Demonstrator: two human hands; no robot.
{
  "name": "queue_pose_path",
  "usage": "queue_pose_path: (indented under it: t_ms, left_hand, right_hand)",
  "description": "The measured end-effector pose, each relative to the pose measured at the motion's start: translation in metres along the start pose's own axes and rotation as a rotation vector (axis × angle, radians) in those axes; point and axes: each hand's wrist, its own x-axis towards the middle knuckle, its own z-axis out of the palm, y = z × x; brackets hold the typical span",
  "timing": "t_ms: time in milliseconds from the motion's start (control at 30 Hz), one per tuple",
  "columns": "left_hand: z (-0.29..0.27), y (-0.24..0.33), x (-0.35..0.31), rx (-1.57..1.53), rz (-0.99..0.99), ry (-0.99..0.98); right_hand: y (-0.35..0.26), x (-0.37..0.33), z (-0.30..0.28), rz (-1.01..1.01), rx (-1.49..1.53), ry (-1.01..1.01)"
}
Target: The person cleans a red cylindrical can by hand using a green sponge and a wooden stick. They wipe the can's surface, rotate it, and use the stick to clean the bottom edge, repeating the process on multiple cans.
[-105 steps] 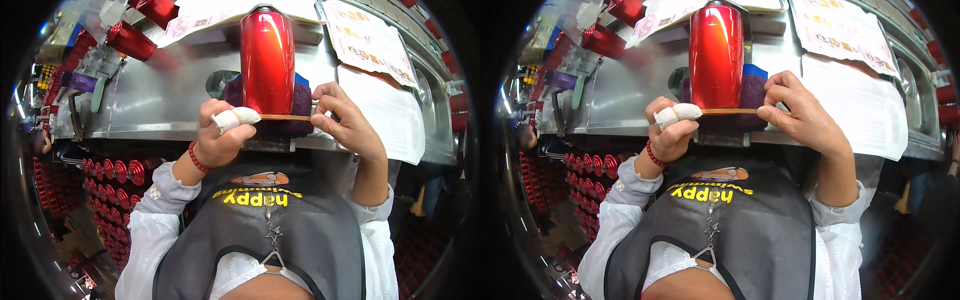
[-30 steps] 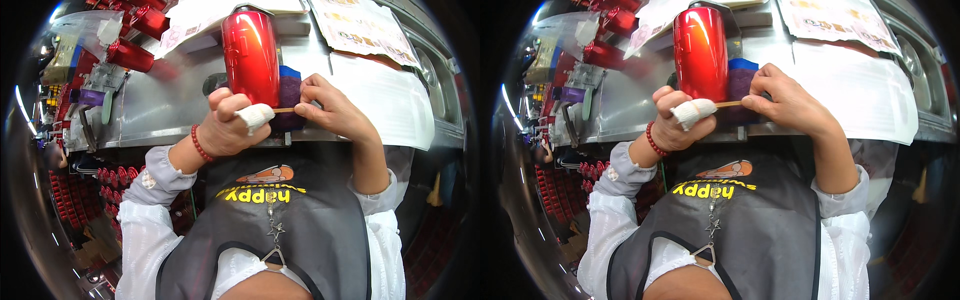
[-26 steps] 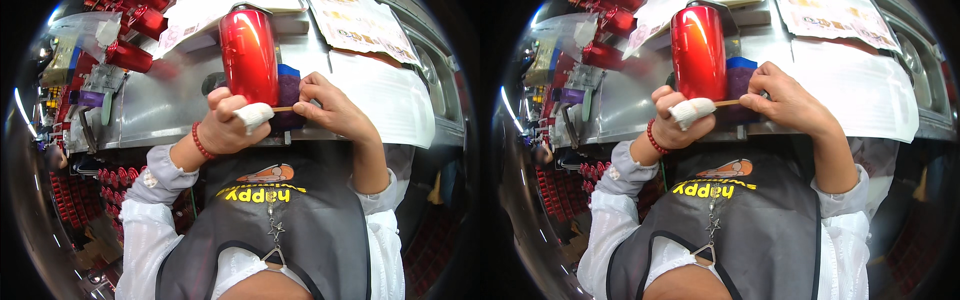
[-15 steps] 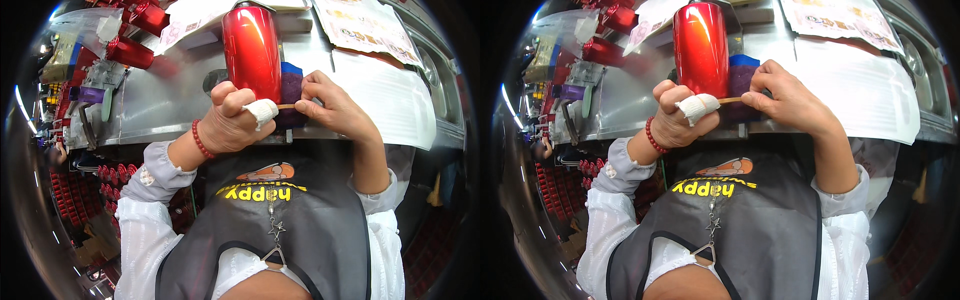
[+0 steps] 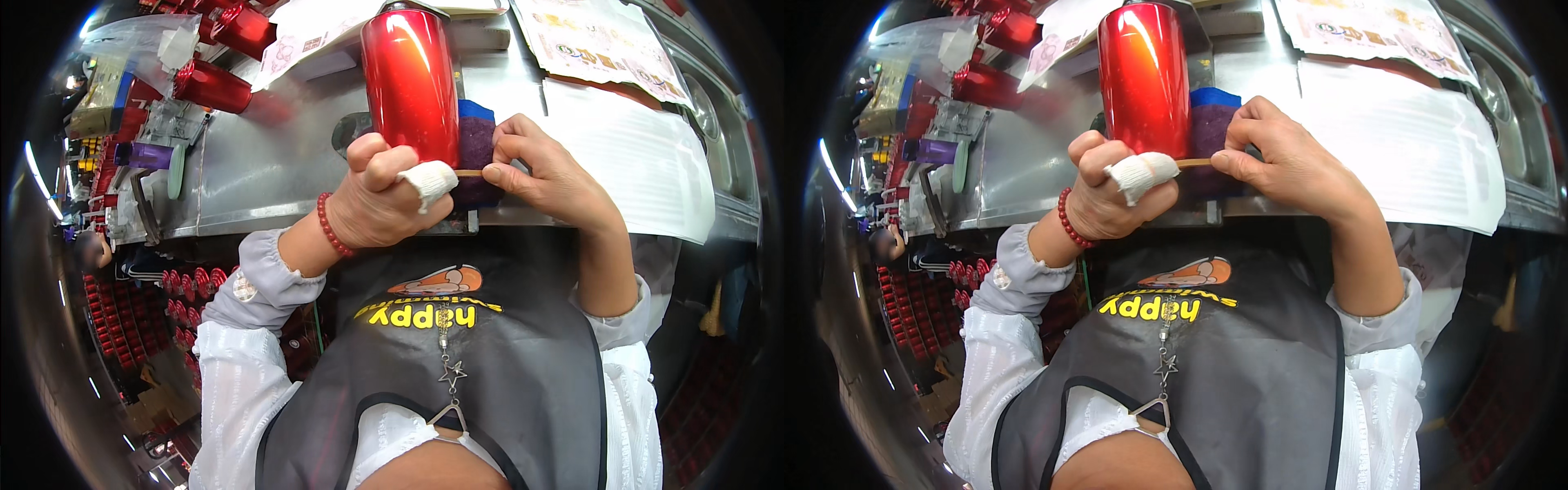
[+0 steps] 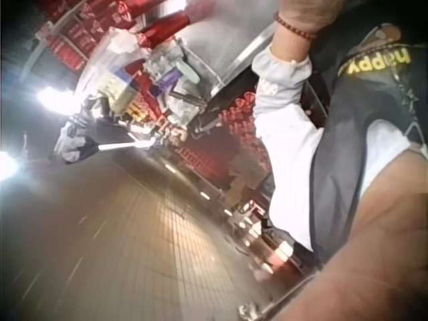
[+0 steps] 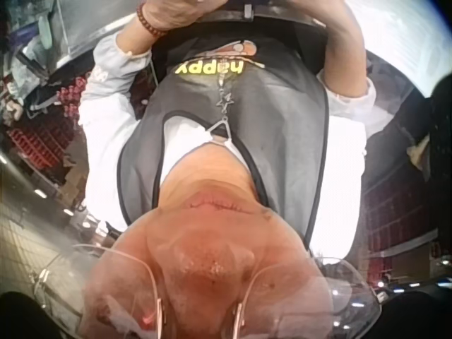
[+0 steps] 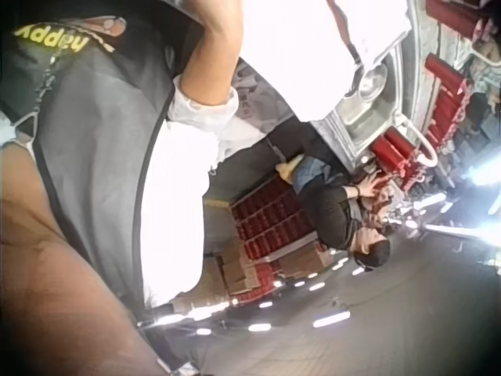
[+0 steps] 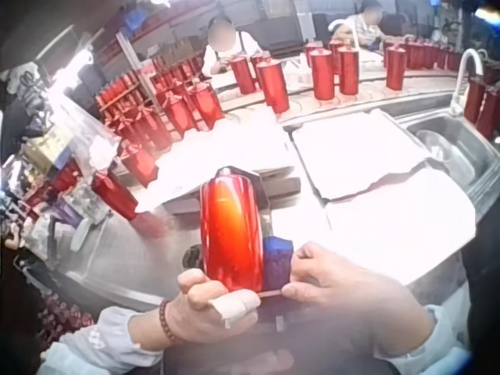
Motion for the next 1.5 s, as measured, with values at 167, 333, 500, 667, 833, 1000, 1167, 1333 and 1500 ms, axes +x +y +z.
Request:
queue_pose_path:
  t_ms: [167, 333, 500, 667, 833, 1000, 1167, 1333, 1500]
  left_hand:
    - [-0.006, 0.005, -0.011, 0.112, -0.060, 0.035]
    - [-0.009, 0.000, -0.002, 0.032, -0.038, -0.019]
    - [-0.004, -0.003, 0.002, 0.006, 0.023, -0.016]
    - [-0.006, 0.008, -0.009, 0.089, -0.091, 0.038]
    - [-0.005, 0.000, 0.001, 0.004, -0.021, -0.014]
    - [-0.002, 0.000, -0.001, 0.037, -0.008, 0.026]
    - [-0.011, 0.005, 0.000, 0.023, -0.060, 0.007]
    - [-0.006, -0.001, 0.011, -0.062, 0.016, -0.058]
    - [-0.010, 0.005, 0.031, 0.028, 0.008, -0.194]
  right_hand:
    - [-0.009, 0.000, 0.000, 0.005, 0.008, -0.003]
    - [-0.011, -0.002, -0.002, -0.006, -0.040, -0.013]
    - [-0.012, -0.004, -0.004, -0.025, -0.021, -0.009]
    - [-0.009, 0.000, 0.002, -0.006, 0.015, 0.015]
    - [-0.007, 0.001, 0.002, 0.003, -0.029, 0.005]
    - [-0.009, 0.000, 0.003, 0.007, -0.012, 0.018]
    - [-0.008, 0.002, 0.009, -0.022, -0.021, 0.031]
    - [-0.008, 0.002, 0.009, -0.016, -0.075, 0.035]
    - [-0.002, -0.001, 0.010, -0.015, -0.065, 0.067]
